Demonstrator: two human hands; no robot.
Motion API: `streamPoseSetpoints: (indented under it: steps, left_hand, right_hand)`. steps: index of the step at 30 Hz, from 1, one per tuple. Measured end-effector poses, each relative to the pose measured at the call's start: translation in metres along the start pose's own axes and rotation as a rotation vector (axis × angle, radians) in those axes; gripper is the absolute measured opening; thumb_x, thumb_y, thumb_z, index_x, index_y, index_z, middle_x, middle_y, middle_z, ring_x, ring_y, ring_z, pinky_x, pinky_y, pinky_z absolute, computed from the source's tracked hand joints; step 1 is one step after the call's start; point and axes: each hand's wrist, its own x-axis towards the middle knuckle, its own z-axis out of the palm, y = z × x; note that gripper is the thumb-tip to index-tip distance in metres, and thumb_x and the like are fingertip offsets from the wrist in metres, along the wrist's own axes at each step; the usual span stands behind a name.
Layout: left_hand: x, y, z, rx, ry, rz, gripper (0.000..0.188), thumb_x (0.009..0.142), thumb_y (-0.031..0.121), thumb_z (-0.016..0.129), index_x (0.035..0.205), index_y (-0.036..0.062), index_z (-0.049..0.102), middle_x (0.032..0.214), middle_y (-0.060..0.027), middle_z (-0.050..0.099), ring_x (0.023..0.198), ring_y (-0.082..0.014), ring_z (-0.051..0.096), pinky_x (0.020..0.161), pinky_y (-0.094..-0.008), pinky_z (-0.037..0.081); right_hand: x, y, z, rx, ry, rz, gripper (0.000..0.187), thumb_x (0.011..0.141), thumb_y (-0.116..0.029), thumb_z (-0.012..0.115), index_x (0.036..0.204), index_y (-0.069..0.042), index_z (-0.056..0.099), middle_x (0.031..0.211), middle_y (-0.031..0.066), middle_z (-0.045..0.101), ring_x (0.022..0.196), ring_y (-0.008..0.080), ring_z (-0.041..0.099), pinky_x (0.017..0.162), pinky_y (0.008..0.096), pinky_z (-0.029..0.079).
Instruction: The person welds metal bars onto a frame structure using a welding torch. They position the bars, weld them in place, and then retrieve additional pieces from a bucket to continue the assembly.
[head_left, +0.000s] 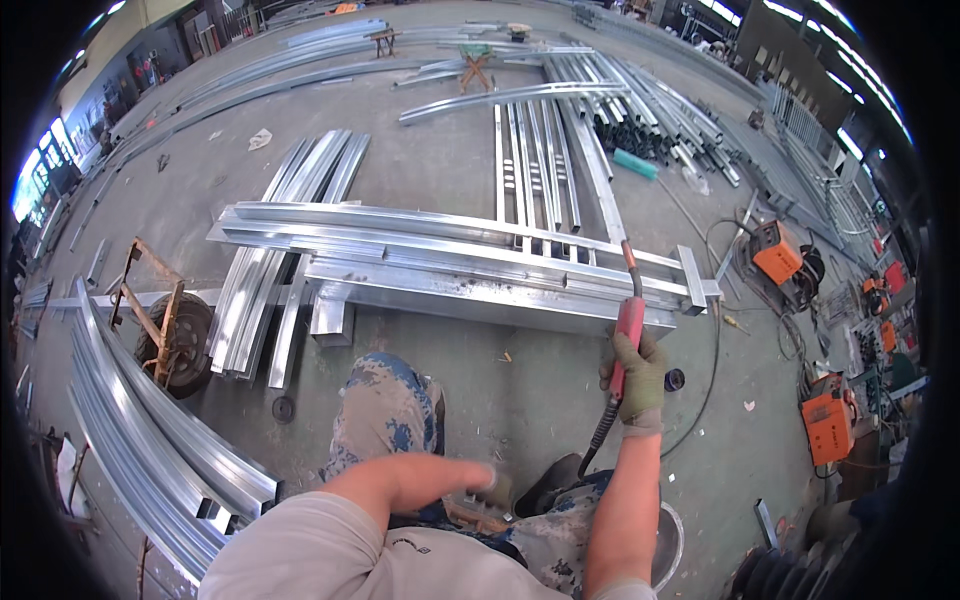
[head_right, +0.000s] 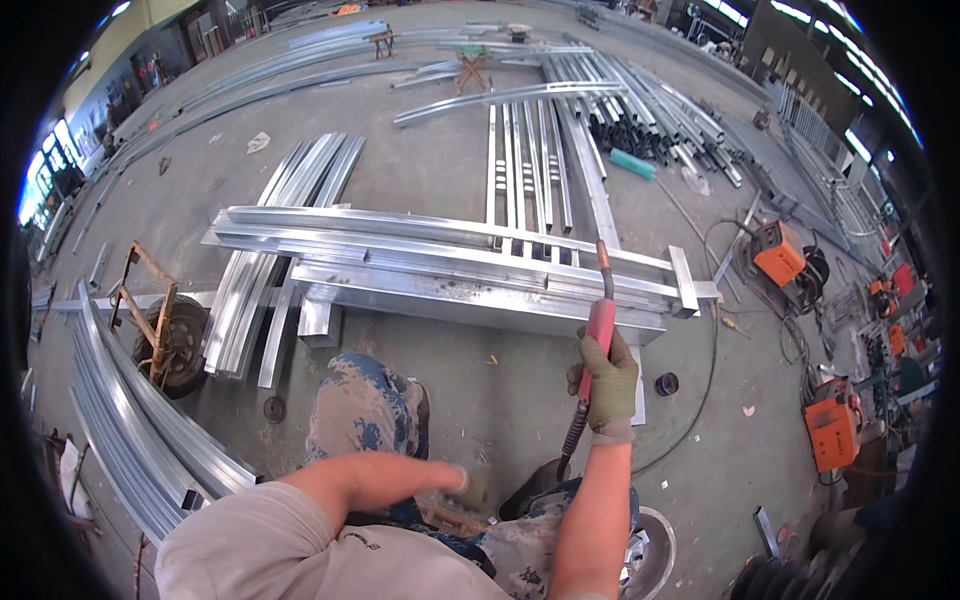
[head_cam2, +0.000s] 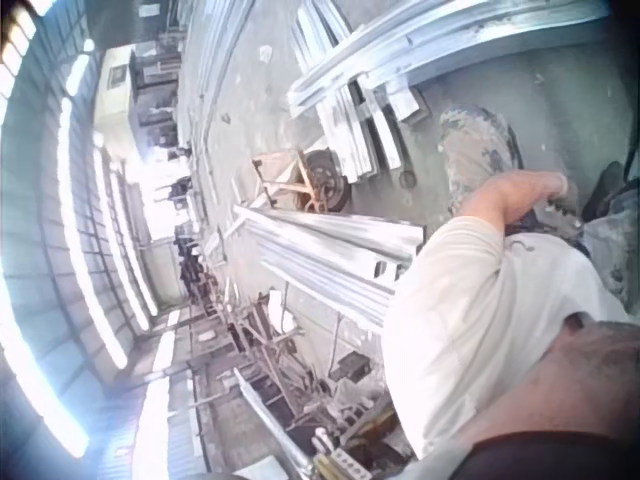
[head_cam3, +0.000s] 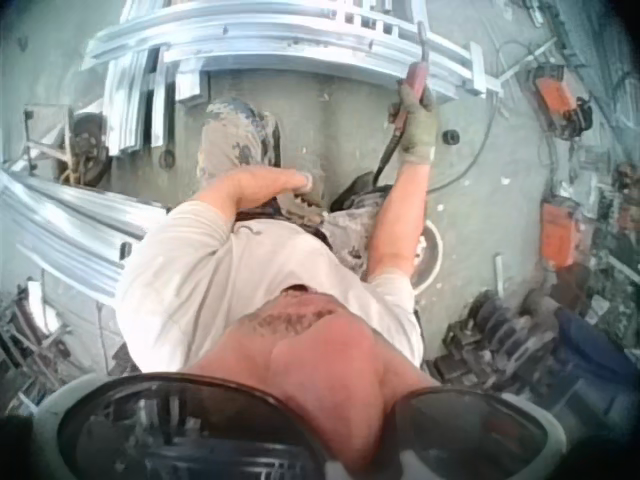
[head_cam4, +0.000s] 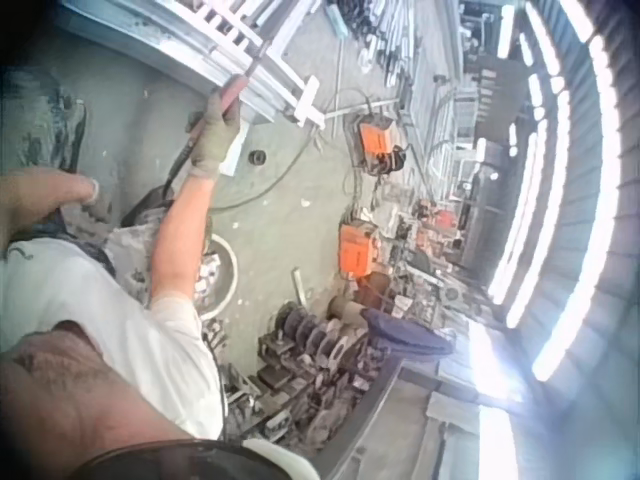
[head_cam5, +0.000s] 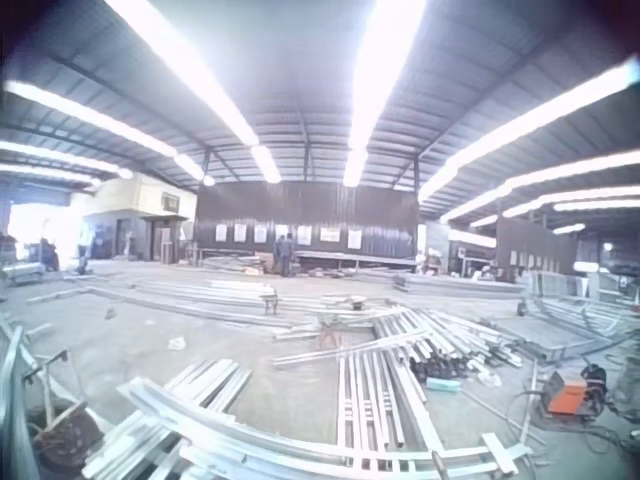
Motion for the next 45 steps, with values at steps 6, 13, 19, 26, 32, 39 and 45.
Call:
streamPoseSetpoints:
  steps: [6,13,19,26,32,39,45]
  left_hand:
    - [0.045,-0.050,0.077,0.371,0.076,0.318,0.046,0.107,0.038,0.048,0.137,0.0097,0.069,0.133,-0.0179,0.070,0.122,-0.0326,0.065,0.107,-0.0478,0.048]
    - [0.066,-0.050,0.090,0.225,0.153,0.395,0.044,0.106,0.041,0.051,0.125,0.0070,0.070,0.130,-0.0202,0.072,0.118,-0.0386,0.067,0.099,-0.0493,0.050]
    - [0.045,-0.028,0.086,0.005,-0.019,0.209,0.045,0.105,0.042,0.052,0.127,0.0075,0.070,0.129,-0.0200,0.072,0.117,-0.0378,0.068,0.099,-0.0491,0.051]
    - [0.050,-0.019,0.048,-0.133,-0.127,0.136,0.046,0.104,0.043,0.053,0.130,0.0081,0.069,0.128,-0.0197,0.073,0.116,-0.0369,0.068,0.099,-0.0489,0.051]
    - [0.055,-0.006,0.015,-0.185,-0.168,0.071,0.048,0.103,0.044,0.054,0.132,0.0087,0.069,0.128,-0.0195,0.073,0.116,-0.0362,0.069,0.099,-0.0487,0.052]
    - [0.071,0.002,-0.032,-0.185,-0.118,0.034,0.050,0.102,0.045,0.056,0.134,0.0093,0.068,0.127,-0.0192,0.074,0.115,-0.0352,0.070,0.100,-0.0485,0.052]
    - [0.076,-0.004,-0.034,-0.135,-0.035,0.031,0.052,0.101,0.046,0.057,0.136,0.0098,0.068,0.126,-0.0190,0.074,0.115,-0.0345,0.070,0.100,-0.0483,0.052]
  right_hand:
    - [-0.028,-0.005,0.023,0.010,0.089,-0.198,0.038,0.099,-0.024,0.076,0.130,-0.002,0.069,0.103,0.0047,0.076,0.055,0.0139,0.063,0.045,0.0306,0.048]
    - [-0.014,-0.060,-0.002,-0.092,0.093,-0.398,0.042,0.103,-0.017,0.070,0.142,-0.002,0.060,0.116,0.0070,0.073,0.064,0.0114,0.064,0.051,0.0294,0.051]
    - [0.038,-0.042,0.002,-0.098,0.039,-0.168,0.048,0.101,-0.014,0.069,0.146,0.000,0.057,0.119,0.0102,0.073,0.069,0.0144,0.066,0.059,0.0309,0.054]
    - [0.092,-0.030,-0.007,-0.053,-0.009,0.120,0.055,0.100,-0.017,0.069,0.150,-0.002,0.054,0.130,0.0115,0.072,0.067,0.0143,0.064,0.055,0.0312,0.053]
    - [0.137,-0.032,-0.012,0.006,0.005,0.198,0.054,0.100,-0.012,0.070,0.151,-0.003,0.054,0.128,0.0108,0.072,0.066,0.0149,0.065,0.053,0.0312,0.052]
    - [0.174,-0.020,-0.008,0.054,-0.092,0.146,0.054,0.101,-0.015,0.071,0.151,-0.005,0.054,0.124,0.0104,0.072,0.062,0.0158,0.066,0.050,0.0315,0.051]
    - [0.184,-0.022,-0.001,-0.007,-0.180,0.080,0.050,0.103,-0.022,0.073,0.147,-0.006,0.057,0.119,0.0088,0.073,0.060,0.0155,0.065,0.047,0.0313,0.052]
